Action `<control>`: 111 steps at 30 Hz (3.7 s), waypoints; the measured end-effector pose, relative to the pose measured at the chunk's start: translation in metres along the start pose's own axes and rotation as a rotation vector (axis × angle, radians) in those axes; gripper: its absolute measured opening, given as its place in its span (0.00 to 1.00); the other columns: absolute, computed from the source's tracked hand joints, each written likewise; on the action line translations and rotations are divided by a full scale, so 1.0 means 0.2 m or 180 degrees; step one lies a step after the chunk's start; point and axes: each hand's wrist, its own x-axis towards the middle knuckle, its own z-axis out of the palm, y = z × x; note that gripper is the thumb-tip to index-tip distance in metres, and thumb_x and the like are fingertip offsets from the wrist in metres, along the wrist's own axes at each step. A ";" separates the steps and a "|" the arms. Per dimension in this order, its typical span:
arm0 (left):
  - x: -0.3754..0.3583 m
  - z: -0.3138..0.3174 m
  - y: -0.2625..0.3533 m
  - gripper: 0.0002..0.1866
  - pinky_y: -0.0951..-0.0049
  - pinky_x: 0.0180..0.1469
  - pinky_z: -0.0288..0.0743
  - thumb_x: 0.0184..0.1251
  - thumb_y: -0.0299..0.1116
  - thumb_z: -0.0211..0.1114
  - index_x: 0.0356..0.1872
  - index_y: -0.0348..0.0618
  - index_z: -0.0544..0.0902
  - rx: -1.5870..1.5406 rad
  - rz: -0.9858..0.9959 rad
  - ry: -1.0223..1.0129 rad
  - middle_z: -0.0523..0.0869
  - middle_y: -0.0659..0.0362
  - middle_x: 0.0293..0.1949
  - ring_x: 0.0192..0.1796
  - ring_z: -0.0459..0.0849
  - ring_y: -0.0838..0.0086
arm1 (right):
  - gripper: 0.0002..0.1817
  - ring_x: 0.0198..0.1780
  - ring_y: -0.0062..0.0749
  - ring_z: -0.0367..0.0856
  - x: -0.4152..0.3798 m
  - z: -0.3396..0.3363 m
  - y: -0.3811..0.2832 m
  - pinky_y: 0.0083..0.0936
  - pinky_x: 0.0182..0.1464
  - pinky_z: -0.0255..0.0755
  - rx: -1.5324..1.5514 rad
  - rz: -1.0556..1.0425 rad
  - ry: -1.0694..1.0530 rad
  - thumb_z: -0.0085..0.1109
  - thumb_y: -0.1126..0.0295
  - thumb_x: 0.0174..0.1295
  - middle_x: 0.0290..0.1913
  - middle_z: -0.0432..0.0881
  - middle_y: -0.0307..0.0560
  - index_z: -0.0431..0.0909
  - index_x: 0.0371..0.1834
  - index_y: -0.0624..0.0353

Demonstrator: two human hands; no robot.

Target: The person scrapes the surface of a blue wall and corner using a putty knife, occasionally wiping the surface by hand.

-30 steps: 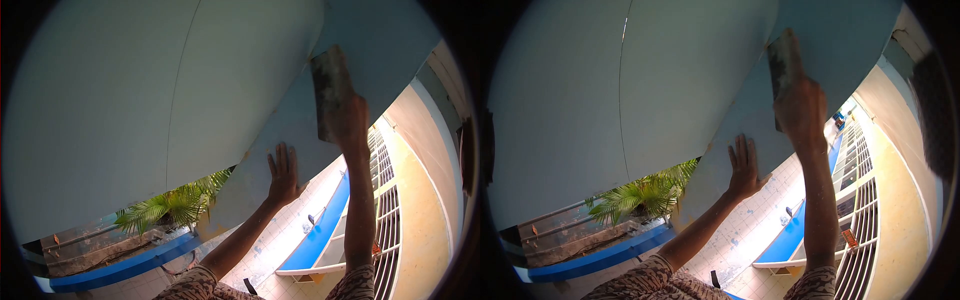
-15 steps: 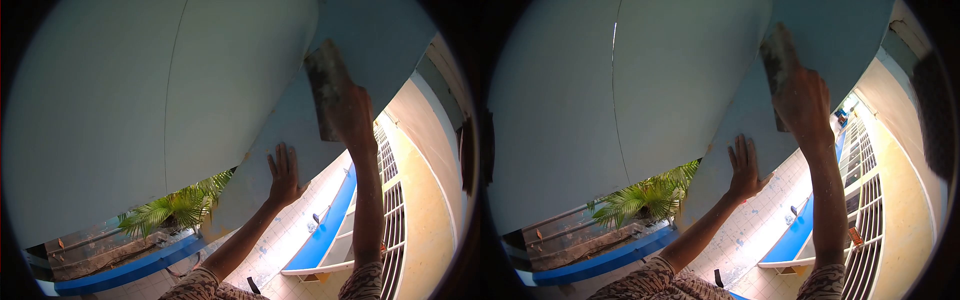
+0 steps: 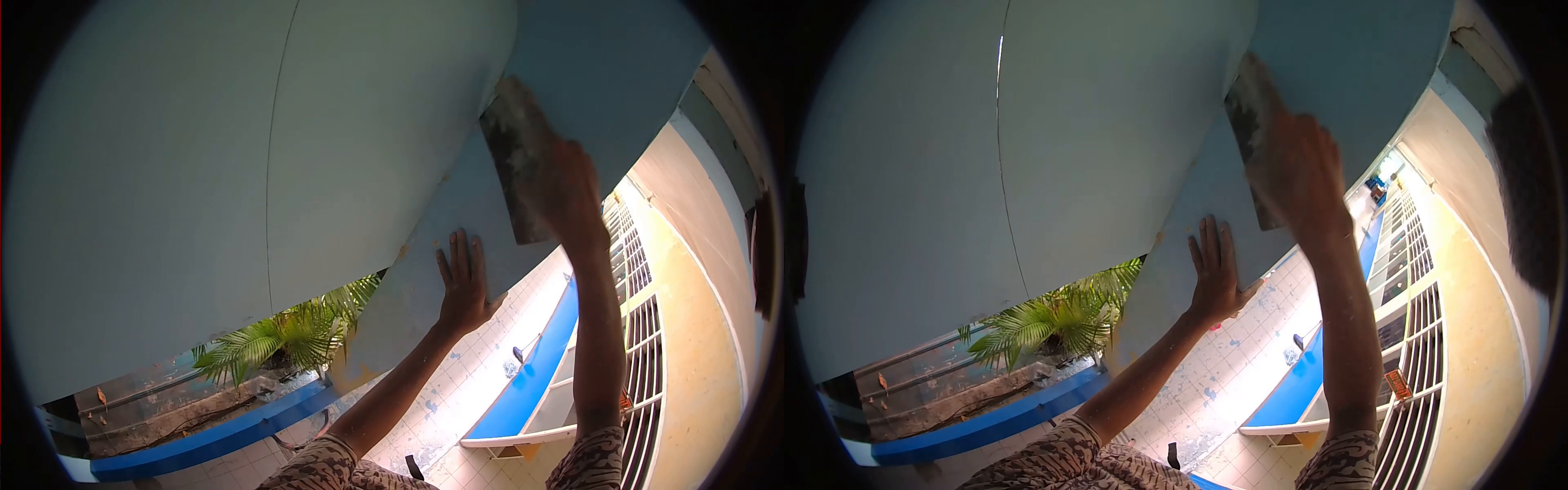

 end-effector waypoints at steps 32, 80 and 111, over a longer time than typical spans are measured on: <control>-0.07 0.07 -0.02 0.70 0.25 0.79 0.33 0.60 0.59 0.77 0.78 0.16 0.37 -0.0203 -0.0344 0.0318 0.37 0.21 0.79 0.84 0.35 0.28 | 0.53 0.35 0.61 0.91 -0.25 0.17 -0.05 0.51 0.45 0.87 0.0261 0.0325 -0.1063 0.65 0.83 0.57 0.35 0.90 0.63 0.51 0.87 0.48; -0.17 0.12 -0.06 0.70 0.31 0.81 0.33 0.62 0.57 0.76 0.78 0.16 0.35 -0.0178 -0.0420 0.0341 0.38 0.19 0.79 0.83 0.35 0.26 | 0.56 0.39 0.57 0.93 -0.30 0.22 -0.07 0.49 0.51 0.87 0.0923 0.0579 -0.0316 0.67 0.84 0.52 0.51 0.87 0.75 0.50 0.87 0.52; -0.49 0.35 -0.30 0.35 0.32 0.79 0.56 0.72 0.41 0.64 0.72 0.26 0.68 0.0184 0.0532 0.0595 0.68 0.31 0.74 0.77 0.66 0.36 | 0.22 0.44 0.31 0.83 -1.00 0.12 -0.18 0.31 0.49 0.77 0.2439 0.2995 0.1415 0.73 0.76 0.56 0.42 0.86 0.45 0.80 0.53 0.72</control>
